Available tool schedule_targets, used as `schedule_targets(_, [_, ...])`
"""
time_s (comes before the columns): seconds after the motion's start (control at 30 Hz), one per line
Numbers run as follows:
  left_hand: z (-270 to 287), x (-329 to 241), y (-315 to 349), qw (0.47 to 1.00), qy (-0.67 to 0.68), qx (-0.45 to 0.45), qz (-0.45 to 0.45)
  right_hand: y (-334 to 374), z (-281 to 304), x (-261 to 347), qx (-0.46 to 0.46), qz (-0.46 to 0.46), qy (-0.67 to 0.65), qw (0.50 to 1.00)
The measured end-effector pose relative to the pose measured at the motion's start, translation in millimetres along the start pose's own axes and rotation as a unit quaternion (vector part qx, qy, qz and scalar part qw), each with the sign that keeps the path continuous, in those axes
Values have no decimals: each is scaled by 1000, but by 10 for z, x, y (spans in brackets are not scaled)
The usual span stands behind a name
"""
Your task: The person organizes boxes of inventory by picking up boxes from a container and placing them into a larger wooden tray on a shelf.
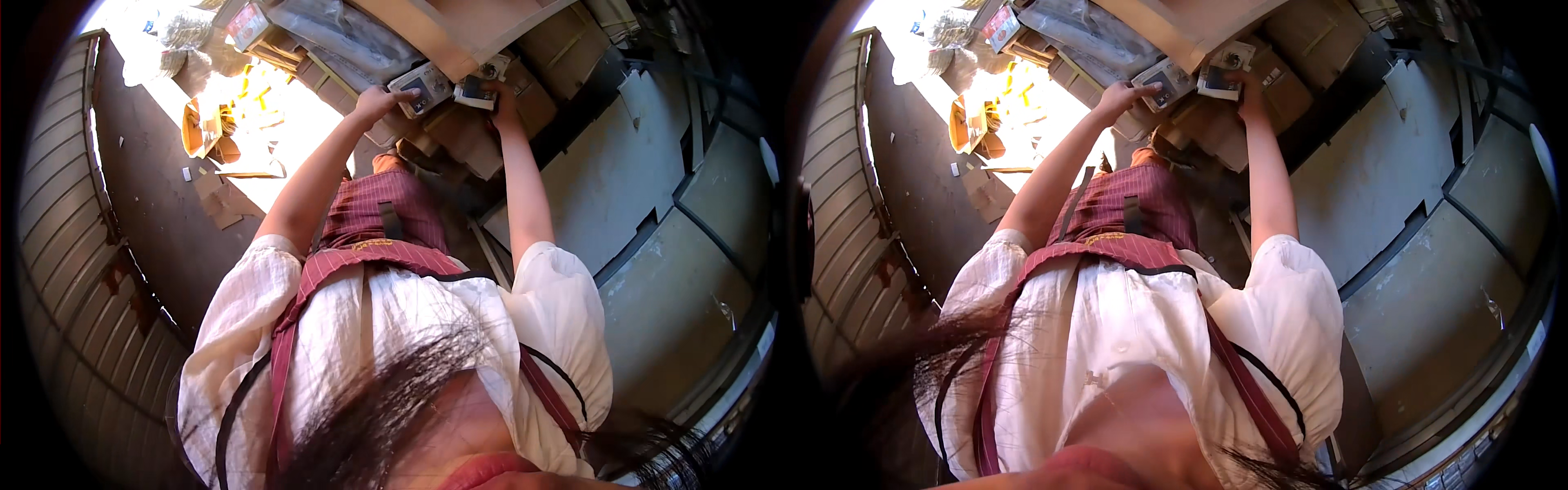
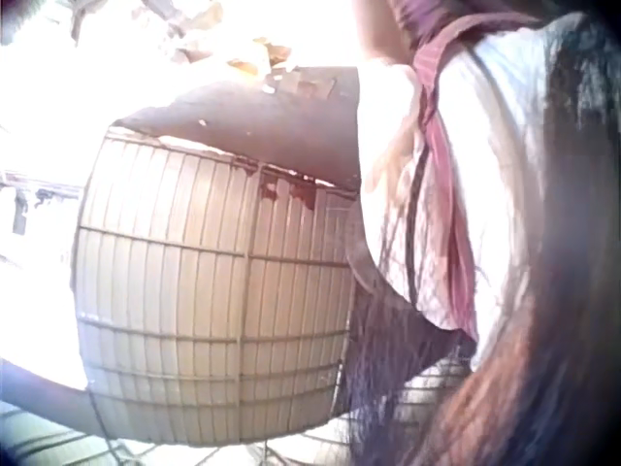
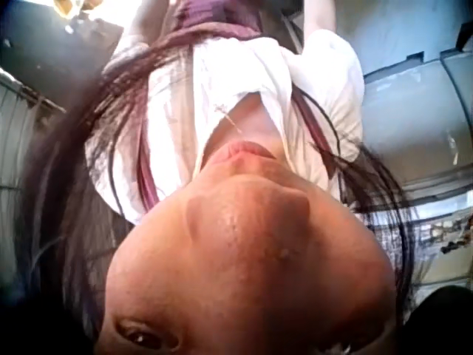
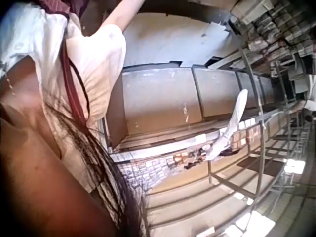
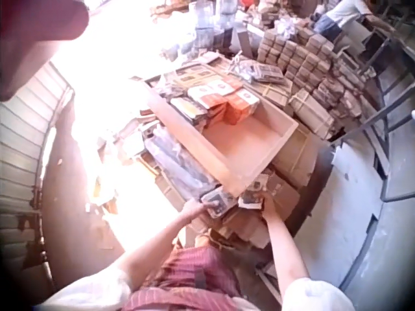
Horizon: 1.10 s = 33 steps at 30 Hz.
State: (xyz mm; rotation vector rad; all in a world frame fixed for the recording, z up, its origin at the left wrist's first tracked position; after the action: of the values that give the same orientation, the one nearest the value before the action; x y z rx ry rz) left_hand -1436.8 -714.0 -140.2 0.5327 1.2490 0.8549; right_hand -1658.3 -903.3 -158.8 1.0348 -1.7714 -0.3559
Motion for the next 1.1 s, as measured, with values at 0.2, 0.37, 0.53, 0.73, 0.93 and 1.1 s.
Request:
schedule_targets(0.2, [746,968,565,959,-150,-212,-113,16,-57,516,-24,82,507,857])
schedule_targets(0.37, [978,2861,1868,970,10,-189,155,405,-378,841,-179,270,642,695])
schedule_targets(0.53, [-259,4210,3038,875,459,0,157,1056,-1541,-3,-94,263,634,721])
schedule_targets(0.73, [-362,5533,3877,928,207,-94,296,1260,-2647,-2107,155,173,690,685])
schedule_targets(0.93, [69,6700,4349,890,156,-162,397,790,-1928,-3777,268,-185,714,620])
schedule_targets(1.1, [1499,7297,4162,813,373,-283,346,915,-2634,-3897,180,-166,861,445])
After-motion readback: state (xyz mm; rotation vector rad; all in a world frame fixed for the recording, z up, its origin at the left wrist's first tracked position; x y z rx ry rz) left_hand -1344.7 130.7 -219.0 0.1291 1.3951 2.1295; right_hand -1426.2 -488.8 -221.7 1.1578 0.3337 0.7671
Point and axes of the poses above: each hand's wrist, its own y-axis away from the middle knuckle, its own z-axis out of the back of the hand, x = y × z, the point moved 8 cm from there along -y, towards the middle knuckle, and after that the axes turned 8 degrees about -y, right-handed, at the moved point
